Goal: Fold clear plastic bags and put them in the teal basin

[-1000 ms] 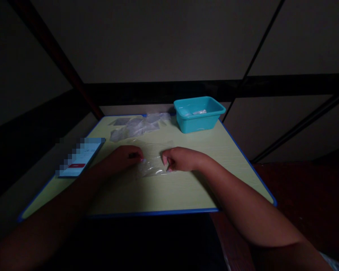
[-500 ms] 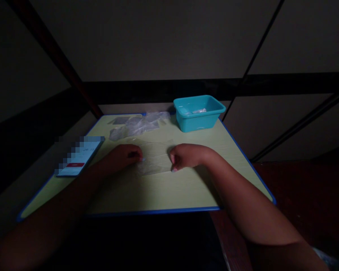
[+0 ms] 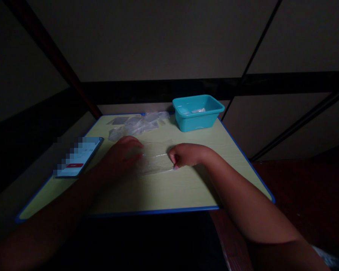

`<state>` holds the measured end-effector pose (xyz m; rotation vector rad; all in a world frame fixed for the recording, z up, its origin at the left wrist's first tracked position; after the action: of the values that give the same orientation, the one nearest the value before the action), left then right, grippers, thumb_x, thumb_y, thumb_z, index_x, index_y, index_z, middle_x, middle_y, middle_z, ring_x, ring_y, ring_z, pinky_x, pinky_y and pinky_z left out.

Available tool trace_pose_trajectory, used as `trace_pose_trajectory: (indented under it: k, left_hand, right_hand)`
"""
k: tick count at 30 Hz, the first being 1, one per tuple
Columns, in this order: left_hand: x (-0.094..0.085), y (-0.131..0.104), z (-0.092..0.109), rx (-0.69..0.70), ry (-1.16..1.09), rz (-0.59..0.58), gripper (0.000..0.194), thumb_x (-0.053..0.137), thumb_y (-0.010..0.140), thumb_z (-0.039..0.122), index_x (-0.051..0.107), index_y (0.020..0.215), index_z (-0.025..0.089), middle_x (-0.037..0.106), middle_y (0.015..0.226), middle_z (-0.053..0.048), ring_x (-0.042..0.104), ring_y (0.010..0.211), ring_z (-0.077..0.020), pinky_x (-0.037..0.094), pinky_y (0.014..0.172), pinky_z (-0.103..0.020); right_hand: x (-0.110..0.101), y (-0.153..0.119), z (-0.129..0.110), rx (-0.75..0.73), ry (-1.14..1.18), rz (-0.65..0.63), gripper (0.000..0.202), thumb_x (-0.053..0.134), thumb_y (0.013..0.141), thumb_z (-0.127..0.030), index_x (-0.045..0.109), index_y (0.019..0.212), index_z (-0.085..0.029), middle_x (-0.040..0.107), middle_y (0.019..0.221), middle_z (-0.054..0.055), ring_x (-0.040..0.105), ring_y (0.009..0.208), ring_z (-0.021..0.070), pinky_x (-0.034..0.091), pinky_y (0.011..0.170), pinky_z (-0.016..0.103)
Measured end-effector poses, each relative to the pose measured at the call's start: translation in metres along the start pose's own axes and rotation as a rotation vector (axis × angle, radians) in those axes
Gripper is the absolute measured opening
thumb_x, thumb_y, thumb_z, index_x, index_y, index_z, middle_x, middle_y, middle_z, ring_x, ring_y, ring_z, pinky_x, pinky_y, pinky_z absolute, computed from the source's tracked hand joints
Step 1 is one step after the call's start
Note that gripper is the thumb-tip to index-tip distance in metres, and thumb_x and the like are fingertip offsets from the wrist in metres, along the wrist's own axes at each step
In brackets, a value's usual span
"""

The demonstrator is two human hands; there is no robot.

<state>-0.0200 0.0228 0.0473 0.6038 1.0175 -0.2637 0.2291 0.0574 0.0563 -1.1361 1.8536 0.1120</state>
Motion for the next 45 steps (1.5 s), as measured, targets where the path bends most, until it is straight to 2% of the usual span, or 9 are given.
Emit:
trace_pose_trajectory:
  k: [2, 5, 11, 21, 33, 37, 39, 42, 45]
  left_hand:
    - [0.005, -0.003, 0.007, 0.148, -0.01, -0.025, 0.034, 0.05, 0.091, 0.04, 0.06, 0.112, 0.015, 0.059, 0.121, -0.013, 0.049, 0.118, -0.0273, 0.035, 0.103, -0.043]
    - [0.018, -0.006, 0.01, 0.264, 0.046, -0.198, 0.043, 0.043, 0.095, 0.042, 0.048, 0.132, 0.02, 0.045, 0.144, -0.012, 0.031, 0.138, -0.0301, 0.019, 0.112, -0.051]
    - [0.03, -0.008, 0.0, 0.211, 0.188, -0.422, 0.057, 0.041, 0.095, 0.048, 0.031, 0.146, 0.023, 0.025, 0.155, -0.012, 0.014, 0.144, -0.0304, 0.013, 0.113, -0.055]
    - [0.029, -0.013, -0.004, 0.068, 0.247, -0.498, 0.061, 0.034, 0.098, 0.043, 0.017, 0.15, 0.015, 0.017, 0.156, -0.016, 0.016, 0.144, -0.027, 0.017, 0.113, -0.048]
    - [0.026, -0.013, 0.001, 0.003, 0.267, -0.567, 0.071, 0.031, 0.096, 0.053, 0.012, 0.151, 0.012, 0.008, 0.157, -0.017, 0.011, 0.145, -0.0295, 0.012, 0.113, -0.053]
    - [0.027, -0.013, 0.001, -0.011, 0.28, -0.568, 0.076, 0.032, 0.094, 0.058, 0.011, 0.151, 0.012, 0.006, 0.157, -0.016, 0.009, 0.145, -0.0293, 0.012, 0.113, -0.053]
    - [0.027, -0.013, 0.002, -0.011, 0.29, -0.558, 0.076, 0.031, 0.094, 0.058, 0.011, 0.151, 0.013, 0.007, 0.157, -0.016, 0.009, 0.145, -0.0285, 0.012, 0.114, -0.052]
    - [0.028, -0.014, 0.004, -0.011, 0.304, -0.555, 0.076, 0.029, 0.094, 0.058, 0.011, 0.151, 0.012, 0.008, 0.157, -0.016, 0.009, 0.145, -0.0277, 0.013, 0.114, -0.051]
    - [0.026, -0.014, 0.007, -0.002, 0.318, -0.529, 0.071, 0.026, 0.095, 0.057, 0.014, 0.151, 0.014, 0.01, 0.157, -0.015, 0.009, 0.145, -0.0271, 0.013, 0.113, -0.052]
  right_hand:
    - [0.0, 0.0, 0.0, -0.002, 0.004, -0.001, 0.008, 0.067, 0.072, -0.013, 0.059, 0.075, -0.016, 0.059, 0.066, -0.003, 0.053, 0.063, 0.0121, 0.035, 0.058, 0.023]
    - [0.0, 0.0, 0.0, -0.01, 0.005, 0.006, 0.006, 0.063, 0.074, -0.013, 0.061, 0.077, -0.016, 0.06, 0.068, -0.002, 0.053, 0.064, 0.0125, 0.034, 0.058, 0.024]
    - [0.0, -0.001, 0.0, -0.018, -0.021, 0.021, 0.006, 0.061, 0.076, -0.013, 0.062, 0.082, -0.015, 0.061, 0.07, -0.001, 0.052, 0.064, 0.0124, 0.035, 0.058, 0.024]
    - [-0.002, 0.0, 0.001, 0.02, -0.071, -0.003, 0.007, 0.064, 0.079, -0.02, 0.064, 0.081, -0.013, 0.064, 0.072, 0.003, 0.054, 0.065, 0.0142, 0.037, 0.06, 0.026]
    - [-0.004, -0.003, -0.001, 0.151, -0.219, -0.018, 0.013, 0.065, 0.082, -0.025, 0.065, 0.078, -0.013, 0.063, 0.071, 0.003, 0.051, 0.062, 0.0141, 0.033, 0.054, 0.026]
    - [-0.006, -0.004, -0.003, 0.222, -0.308, 0.077, 0.021, 0.068, 0.079, -0.035, 0.063, 0.079, -0.015, 0.061, 0.07, 0.003, 0.05, 0.06, 0.0148, 0.031, 0.053, 0.026]
    - [-0.006, -0.006, -0.011, 0.179, -0.324, 0.227, 0.023, 0.063, 0.083, -0.038, 0.063, 0.084, -0.015, 0.063, 0.074, 0.005, 0.052, 0.062, 0.0159, 0.033, 0.055, 0.026]
    - [0.002, -0.013, -0.031, -0.05, -0.28, 0.43, 0.027, 0.056, 0.089, -0.036, 0.062, 0.102, -0.013, 0.066, 0.095, 0.011, 0.059, 0.083, 0.0203, 0.042, 0.071, 0.03]
    - [0.02, -0.022, -0.051, -0.285, -0.249, 0.276, 0.051, 0.054, 0.09, -0.04, 0.049, 0.132, -0.012, 0.053, 0.134, 0.017, 0.047, 0.124, 0.026, 0.034, 0.102, 0.04]
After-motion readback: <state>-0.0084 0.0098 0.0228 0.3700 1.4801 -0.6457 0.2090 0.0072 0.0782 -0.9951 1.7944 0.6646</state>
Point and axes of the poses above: each hand's wrist, its own y-axis towards the middle knuckle, its own x-axis out of the palm, z = x × y, the point moved 1 cm from there along y, towards the middle knuckle
